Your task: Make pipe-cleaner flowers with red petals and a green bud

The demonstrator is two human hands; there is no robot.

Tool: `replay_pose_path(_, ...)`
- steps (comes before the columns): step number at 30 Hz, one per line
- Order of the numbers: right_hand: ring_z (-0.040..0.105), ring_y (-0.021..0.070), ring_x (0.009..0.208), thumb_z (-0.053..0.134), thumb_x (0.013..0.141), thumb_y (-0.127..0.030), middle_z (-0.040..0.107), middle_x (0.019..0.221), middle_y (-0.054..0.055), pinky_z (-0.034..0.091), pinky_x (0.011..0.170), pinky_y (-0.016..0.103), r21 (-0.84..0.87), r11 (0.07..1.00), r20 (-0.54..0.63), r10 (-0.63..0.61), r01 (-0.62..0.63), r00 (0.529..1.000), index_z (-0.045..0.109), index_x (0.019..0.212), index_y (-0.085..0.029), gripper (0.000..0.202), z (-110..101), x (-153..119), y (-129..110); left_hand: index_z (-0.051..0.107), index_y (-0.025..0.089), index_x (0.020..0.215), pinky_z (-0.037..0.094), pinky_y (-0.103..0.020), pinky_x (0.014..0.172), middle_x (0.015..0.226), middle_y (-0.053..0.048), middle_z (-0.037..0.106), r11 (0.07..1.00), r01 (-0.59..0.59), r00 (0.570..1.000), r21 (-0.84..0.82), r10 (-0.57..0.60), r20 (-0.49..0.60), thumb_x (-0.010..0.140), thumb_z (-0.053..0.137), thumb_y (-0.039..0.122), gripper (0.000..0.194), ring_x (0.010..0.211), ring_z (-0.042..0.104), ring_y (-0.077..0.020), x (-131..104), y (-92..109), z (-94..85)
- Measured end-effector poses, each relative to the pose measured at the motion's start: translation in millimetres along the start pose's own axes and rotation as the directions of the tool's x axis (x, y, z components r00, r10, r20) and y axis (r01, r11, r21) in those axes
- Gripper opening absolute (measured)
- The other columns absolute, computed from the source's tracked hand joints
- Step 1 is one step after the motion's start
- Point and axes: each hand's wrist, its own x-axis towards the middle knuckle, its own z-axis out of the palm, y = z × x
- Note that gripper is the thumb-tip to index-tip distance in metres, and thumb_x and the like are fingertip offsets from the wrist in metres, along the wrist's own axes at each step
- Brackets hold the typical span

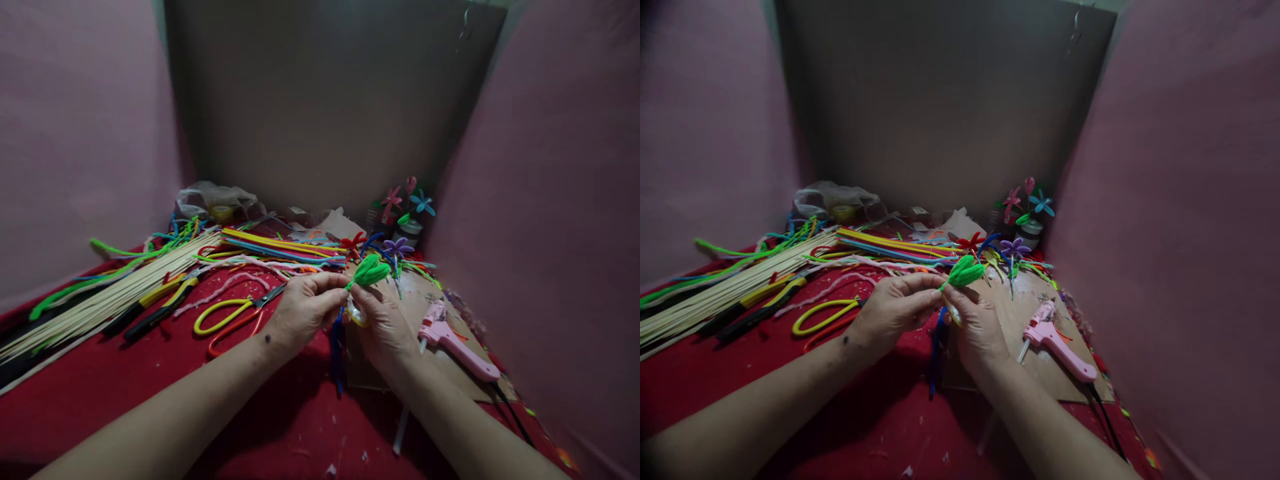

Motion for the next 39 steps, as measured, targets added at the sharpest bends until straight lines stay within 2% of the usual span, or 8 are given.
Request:
replay_pose_path(9, 0.061, 0.0173, 0.075, 0.072, 0.066, -0.023, 0.071, 0.081, 0.001, 0.046, 0.064, 0.028, -0.019, 0.999, 0.119, -0.028, 0.030, 0.993, 0.070, 0.094, -0.024, 0.027, -1, -2, -9, 0.066, 0.012, 0.085, 0.022, -0.010, 0.036, 0.056, 0.004, 0.050, 0.923, 0.212, 0.970, -0.321, -0.158, 0.187, 0.067, 0.068, 0.016, 0.019, 0.039, 0.034, 0.0015, 4, -5, -8.6)
replay_pose_path(16, 0.051, 0.0102, 0.063, 0.070, 0.069, -0.022, 0.066, 0.074, -0.001, 0.037, 0.056, 0.024, -0.071, 0.993, 0.140, -0.080, 0.091, 0.987, 0.071, 0.075, -0.019, 0.007, -5, -1, -16, 0.064, 0.010, 0.085, 0.020, -0.009, 0.033, 0.056, 0.004, 0.048, 0.895, 0.248, 0.952, -0.370, -0.156, 0.262, 0.069, 0.064, 0.011, 0.016, 0.037, 0.031, 0.0017, 3, 0, -9.8)
replay_pose_path(21, 0.051, 0.0104, 0.064, 0.073, 0.065, -0.020, 0.067, 0.078, 0.000, 0.036, 0.056, 0.023, -0.079, 0.996, 0.147, -0.027, 0.039, 0.989, 0.073, 0.082, -0.018, 0.017, -9, 2, -19, 0.064, 0.006, 0.079, 0.020, -0.006, 0.033, 0.057, 0.001, 0.054, 0.848, 0.314, 0.936, -0.427, -0.200, 0.289, 0.068, 0.061, 0.006, 0.011, 0.036, 0.029, 0.0039, 4, 0, -7.4)
replay_pose_path(26, 0.051, 0.0106, 0.060, 0.073, 0.066, -0.025, 0.068, 0.079, 0.001, 0.036, 0.054, 0.024, -0.072, 0.995, 0.166, 0.076, -0.065, 0.983, 0.072, 0.086, -0.021, 0.020, -7, 1, -19, 0.063, 0.006, 0.077, 0.023, -0.006, 0.034, 0.057, 0.001, 0.055, 0.863, 0.309, 0.933, -0.399, -0.194, 0.304, 0.069, 0.063, 0.009, 0.009, 0.036, 0.032, 0.0042, 5, -4, -10.7)
replay_pose_path(31, 0.049, 0.0099, 0.062, 0.072, 0.067, -0.023, 0.064, 0.074, -0.001, 0.037, 0.056, 0.023, -0.047, 0.998, 0.094, -0.023, 0.027, 0.995, 0.072, 0.083, -0.020, 0.016, -4, 0, -15, 0.060, 0.011, 0.077, 0.029, -0.013, 0.031, 0.058, 0.002, 0.057, 0.964, 0.133, 0.977, -0.230, -0.087, 0.197, 0.073, 0.062, 0.018, 0.008, 0.035, 0.037, -0.0014, 2, -2, -8.1)
replay_pose_path(35, 0.045, 0.0088, 0.060, 0.072, 0.068, -0.023, 0.062, 0.071, -0.002, 0.034, 0.053, 0.021, -0.044, 0.998, 0.056, -0.032, 0.035, 0.998, 0.071, 0.077, -0.019, 0.011, -1, -2, -13, 0.058, 0.013, 0.080, 0.038, -0.019, 0.039, 0.062, 0.002, 0.058, 0.983, -0.115, 0.991, 0.141, 0.105, 0.079, 0.078, 0.056, 0.023, 0.010, 0.043, 0.046, -0.0061, -4, -2, -1.8)
replay_pose_path(37, 0.044, 0.0087, 0.059, 0.070, 0.069, -0.022, 0.059, 0.068, -0.003, 0.033, 0.052, 0.021, -0.024, 0.999, 0.045, -0.034, 0.036, 0.998, 0.071, 0.075, -0.020, 0.006, 0, -3, -11, 0.058, 0.014, 0.082, 0.041, -0.021, 0.049, 0.065, 0.001, 0.058, 0.872, -0.284, 0.956, 0.398, 0.288, 0.053, 0.078, 0.057, 0.024, 0.011, 0.051, 0.050, -0.0080, -6, -5, -0.9)
replay_pose_path(39, 0.043, 0.0088, 0.058, 0.069, 0.070, -0.021, 0.058, 0.066, -0.003, 0.033, 0.052, 0.021, -0.021, 0.999, 0.031, -0.044, 0.044, 0.999, 0.071, 0.074, -0.021, 0.004, 0, -5, -9, 0.058, 0.014, 0.084, 0.043, -0.023, 0.059, 0.070, -0.001, 0.059, 0.656, -0.431, 0.872, 0.619, 0.478, 0.100, 0.079, 0.056, 0.021, 0.009, 0.061, 0.054, -0.0106, -5, -10, -2.5)
